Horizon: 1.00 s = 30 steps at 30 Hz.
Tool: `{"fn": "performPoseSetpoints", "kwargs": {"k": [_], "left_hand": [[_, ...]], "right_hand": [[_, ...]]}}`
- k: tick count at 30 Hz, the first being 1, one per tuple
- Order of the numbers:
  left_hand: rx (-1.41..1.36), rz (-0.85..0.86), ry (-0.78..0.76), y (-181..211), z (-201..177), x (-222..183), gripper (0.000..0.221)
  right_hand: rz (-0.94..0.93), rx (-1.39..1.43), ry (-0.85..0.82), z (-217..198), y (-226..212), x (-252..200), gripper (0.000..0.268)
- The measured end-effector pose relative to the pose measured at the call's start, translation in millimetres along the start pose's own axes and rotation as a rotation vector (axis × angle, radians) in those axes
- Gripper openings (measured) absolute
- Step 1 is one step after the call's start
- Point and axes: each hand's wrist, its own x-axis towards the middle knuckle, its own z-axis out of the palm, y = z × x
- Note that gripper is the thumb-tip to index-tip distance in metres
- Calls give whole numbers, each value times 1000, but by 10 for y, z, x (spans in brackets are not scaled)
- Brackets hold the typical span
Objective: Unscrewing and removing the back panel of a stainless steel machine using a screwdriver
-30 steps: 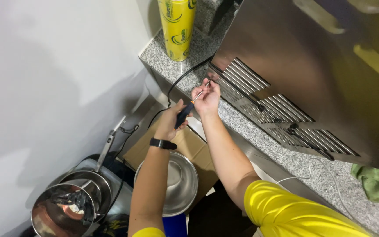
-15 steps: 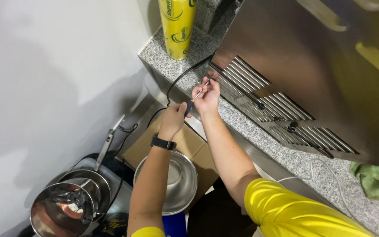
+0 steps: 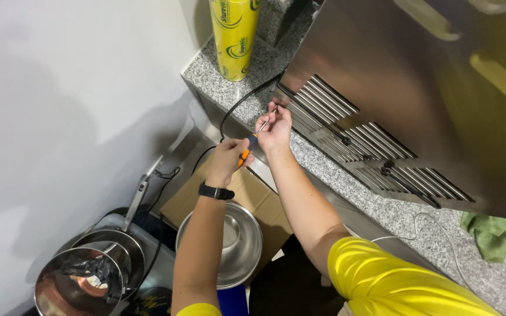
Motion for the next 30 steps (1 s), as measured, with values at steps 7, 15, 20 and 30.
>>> {"fn": "performPoseSetpoints", "kwargs": {"k": [7, 15, 20, 30], "left_hand": [[-15, -205, -112, 261, 0, -200, 40], [-219, -156, -254, 31, -68, -64, 38], [347, 83, -62, 153, -4, -127, 31], [-117, -347, -303, 638, -4, -442, 48]], "right_hand": [[-33, -24, 35, -87, -11, 191, 9], [-38, -36, 50, -229, -29, 391, 9], [-55, -43, 49, -189, 2, 334, 11], [-53, -17, 46, -252, 5, 391, 9]]}}
